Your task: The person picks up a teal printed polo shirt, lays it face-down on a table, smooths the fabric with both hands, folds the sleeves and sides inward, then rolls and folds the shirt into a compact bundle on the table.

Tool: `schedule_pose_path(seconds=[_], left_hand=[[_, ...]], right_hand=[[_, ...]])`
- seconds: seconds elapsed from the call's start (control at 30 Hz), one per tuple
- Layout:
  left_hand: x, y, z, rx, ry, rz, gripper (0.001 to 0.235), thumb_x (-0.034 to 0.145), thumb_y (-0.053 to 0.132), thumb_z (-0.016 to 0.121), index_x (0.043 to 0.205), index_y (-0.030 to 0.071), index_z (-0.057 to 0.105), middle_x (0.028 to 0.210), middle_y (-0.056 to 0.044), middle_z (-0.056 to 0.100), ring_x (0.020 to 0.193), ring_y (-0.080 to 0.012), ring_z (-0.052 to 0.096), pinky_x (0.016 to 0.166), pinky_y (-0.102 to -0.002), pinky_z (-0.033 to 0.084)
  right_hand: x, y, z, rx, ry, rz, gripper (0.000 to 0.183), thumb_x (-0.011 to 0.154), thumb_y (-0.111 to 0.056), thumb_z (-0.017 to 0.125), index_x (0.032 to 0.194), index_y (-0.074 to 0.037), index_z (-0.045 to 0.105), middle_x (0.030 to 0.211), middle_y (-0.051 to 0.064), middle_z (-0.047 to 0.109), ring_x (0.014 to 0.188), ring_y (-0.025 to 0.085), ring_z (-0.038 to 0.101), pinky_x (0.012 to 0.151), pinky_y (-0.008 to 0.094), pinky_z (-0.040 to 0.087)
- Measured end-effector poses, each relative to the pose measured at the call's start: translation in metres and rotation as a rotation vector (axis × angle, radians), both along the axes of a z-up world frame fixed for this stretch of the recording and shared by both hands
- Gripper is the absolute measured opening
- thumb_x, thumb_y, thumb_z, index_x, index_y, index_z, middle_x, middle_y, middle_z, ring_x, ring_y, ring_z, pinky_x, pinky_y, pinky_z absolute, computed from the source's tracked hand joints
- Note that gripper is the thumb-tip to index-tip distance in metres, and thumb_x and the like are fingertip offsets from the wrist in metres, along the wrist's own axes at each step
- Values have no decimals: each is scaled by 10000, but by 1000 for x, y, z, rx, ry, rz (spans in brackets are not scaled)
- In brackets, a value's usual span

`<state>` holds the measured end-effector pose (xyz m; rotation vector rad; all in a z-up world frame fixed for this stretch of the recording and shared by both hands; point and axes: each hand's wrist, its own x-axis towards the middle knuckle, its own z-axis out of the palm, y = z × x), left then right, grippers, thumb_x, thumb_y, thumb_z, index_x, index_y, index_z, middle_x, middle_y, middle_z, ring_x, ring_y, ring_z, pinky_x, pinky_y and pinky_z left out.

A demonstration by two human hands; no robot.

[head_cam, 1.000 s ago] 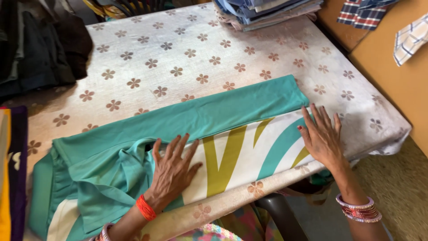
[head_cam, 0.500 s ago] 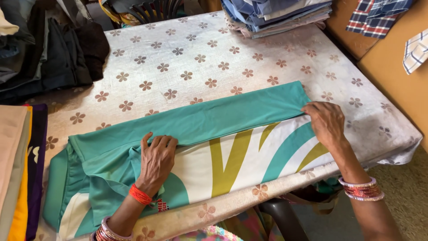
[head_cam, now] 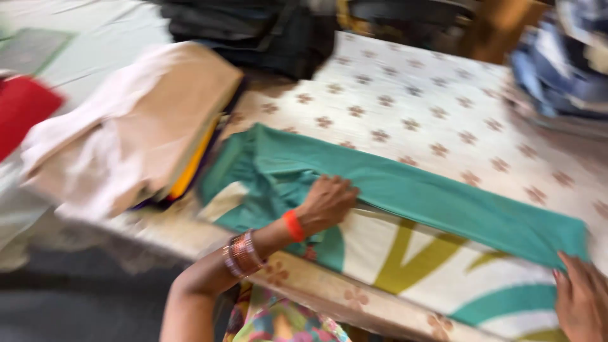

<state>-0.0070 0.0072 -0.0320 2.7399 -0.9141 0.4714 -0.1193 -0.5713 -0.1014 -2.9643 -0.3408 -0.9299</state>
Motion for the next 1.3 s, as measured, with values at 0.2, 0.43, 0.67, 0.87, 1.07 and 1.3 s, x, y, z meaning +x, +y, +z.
schedule_pose_path(seconds=[0.2, 0.43, 0.67, 0.87, 1.07, 1.3], left_hand=[[5, 31, 57, -150, 221, -105, 324, 879, 310, 725, 1016, 26, 647, 721, -139, 654, 631, -289, 630, 516, -417, 485], [-12, 133, 64, -277, 68, -125, 364, 840, -81, 515, 1091, 59, 737, 986, -112, 756, 824, -243, 706, 737, -382, 575], [-84, 128, 78, -201, 255, -331, 364, 692, 89, 788, 1054, 67, 758, 1161, -148, 688, 1209, -299, 545, 1075, -622, 246], [-87, 140, 75, -24, 335, -184, 111, 904, 197, 745, 963, 110, 706, 1054, -31, 713, 1100, -190, 658, 1202, -492, 339], [-85, 167, 78, -442, 293, -139, 263, 938, 283, 723, 1033, 49, 648, 963, -59, 703, 865, -249, 703, 1206, -532, 328], [-85, 168, 68, -450, 341, -225, 255, 953, 281, 716, 1043, 51, 652, 982, -64, 713, 936, -274, 715, 1205, -505, 372]], right_hand=[[35, -32, -50, 246, 76, 45, 316, 1035, -82, 655, 1351, -85, 667, 1295, 251, 638, 1231, 347, 630, 1055, 414, 522], [25, 196, 108, -188, 196, 366, 364, 891, -114, 658, 1248, -183, 680, 1226, 44, 733, 1081, 230, 724, 1119, 468, 520], [57, 371, 161, -178, 131, 900, 402, 885, -39, 634, 1268, -156, 675, 1191, 35, 738, 1071, 216, 694, 1044, 435, 507], [112, 439, 147, -223, 173, 870, 562, 845, 24, 590, 1367, -185, 608, 1323, 61, 659, 1208, 242, 625, 1101, 433, 458], [120, 473, 145, -213, 257, 896, 651, 874, 7, 612, 1489, -186, 525, 1461, 134, 540, 1340, 296, 488, 1150, 521, 311], [115, 465, 137, -114, 446, 812, 431, 752, -89, 776, 1157, -210, 691, 1460, 50, 544, 1400, 250, 449, 1207, 561, 224]])
